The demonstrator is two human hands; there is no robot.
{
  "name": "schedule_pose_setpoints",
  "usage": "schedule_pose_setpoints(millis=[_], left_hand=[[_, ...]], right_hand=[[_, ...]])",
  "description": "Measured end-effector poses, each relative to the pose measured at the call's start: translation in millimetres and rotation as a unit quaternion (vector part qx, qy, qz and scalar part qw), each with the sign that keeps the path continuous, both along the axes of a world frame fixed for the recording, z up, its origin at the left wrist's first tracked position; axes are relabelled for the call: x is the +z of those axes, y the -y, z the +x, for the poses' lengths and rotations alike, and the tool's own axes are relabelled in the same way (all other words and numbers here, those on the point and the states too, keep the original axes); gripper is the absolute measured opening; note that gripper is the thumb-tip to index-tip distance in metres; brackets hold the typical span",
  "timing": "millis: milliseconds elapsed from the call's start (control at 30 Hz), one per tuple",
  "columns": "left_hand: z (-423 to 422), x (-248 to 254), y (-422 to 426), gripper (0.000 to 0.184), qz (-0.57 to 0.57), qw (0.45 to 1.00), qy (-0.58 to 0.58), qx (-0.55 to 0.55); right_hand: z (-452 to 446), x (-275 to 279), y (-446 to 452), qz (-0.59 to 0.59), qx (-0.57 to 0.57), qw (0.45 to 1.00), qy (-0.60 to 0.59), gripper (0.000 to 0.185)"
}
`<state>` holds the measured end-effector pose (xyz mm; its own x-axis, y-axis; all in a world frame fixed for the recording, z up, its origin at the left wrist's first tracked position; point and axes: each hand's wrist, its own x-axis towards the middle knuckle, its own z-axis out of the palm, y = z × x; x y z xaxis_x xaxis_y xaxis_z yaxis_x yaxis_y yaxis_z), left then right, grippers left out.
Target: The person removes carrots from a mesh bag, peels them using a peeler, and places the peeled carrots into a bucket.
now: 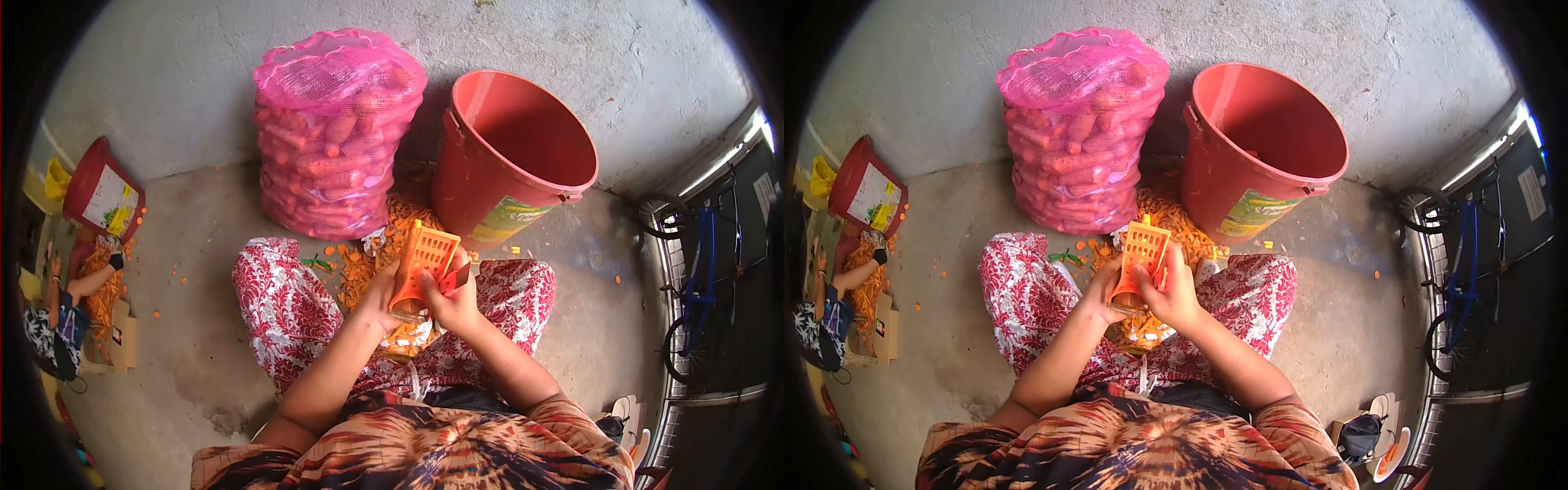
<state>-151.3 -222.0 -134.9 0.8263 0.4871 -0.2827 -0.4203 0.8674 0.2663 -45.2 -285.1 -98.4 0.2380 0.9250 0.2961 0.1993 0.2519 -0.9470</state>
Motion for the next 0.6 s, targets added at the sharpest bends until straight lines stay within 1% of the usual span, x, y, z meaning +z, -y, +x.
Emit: schedule_pose_setpoints(millis=[67,167,233,267,300,333,400,500,533,567,600], left_hand=[[1,-6,-2,0.031,-0.009,1.000,-0.016,-0.001],[0,5,1,0.030,0.001,0.995,-0.094,0.020],[-7,-19,-3,0.031,0.036,0.998,0.004,-0.056],[-11,-32,-4,0.031,0.052,0.993,0.054,-0.094],[-9,-12,6,0.035,-0.012,0.992,0.013,-0.123],[-8,-11,12,0.040,-0.026,0.989,0.028,-0.140],[-7,-17,21,0.040,-0.047,0.991,-0.006,-0.124],[-6,-22,15,0.039,-0.046,0.993,-0.012,-0.110],[-8,-20,15,0.039,-0.049,0.993,-0.021,-0.105],[-9,-15,15,0.039,-0.023,0.994,-0.037,-0.097],[-11,-16,14,0.039,-0.030,0.993,-0.006,-0.117]], right_hand=[[0,-2,-1,0.000,-0.007,1.000,0.005,0.037],[1,-10,-5,0.011,-0.043,0.999,0.024,0.036],[4,-21,-14,0.040,-0.082,0.996,0.025,0.035],[13,-27,-23,0.067,-0.138,0.988,0.023,0.031],[24,-24,-32,0.048,-0.164,0.979,-0.111,0.026],[43,-24,-41,0.016,-0.191,0.976,-0.106,0.023],[66,-36,-52,-0.013,-0.253,0.967,0.016,0.027],[63,-38,-56,0.024,-0.256,0.966,0.006,0.029],[65,-39,-55,0.015,-0.256,0.967,0.001,0.029],[69,-40,-57,0.007,-0.255,0.967,-0.004,0.030],[74,-39,-60,0.001,-0.254,0.967,-0.011,0.031]])
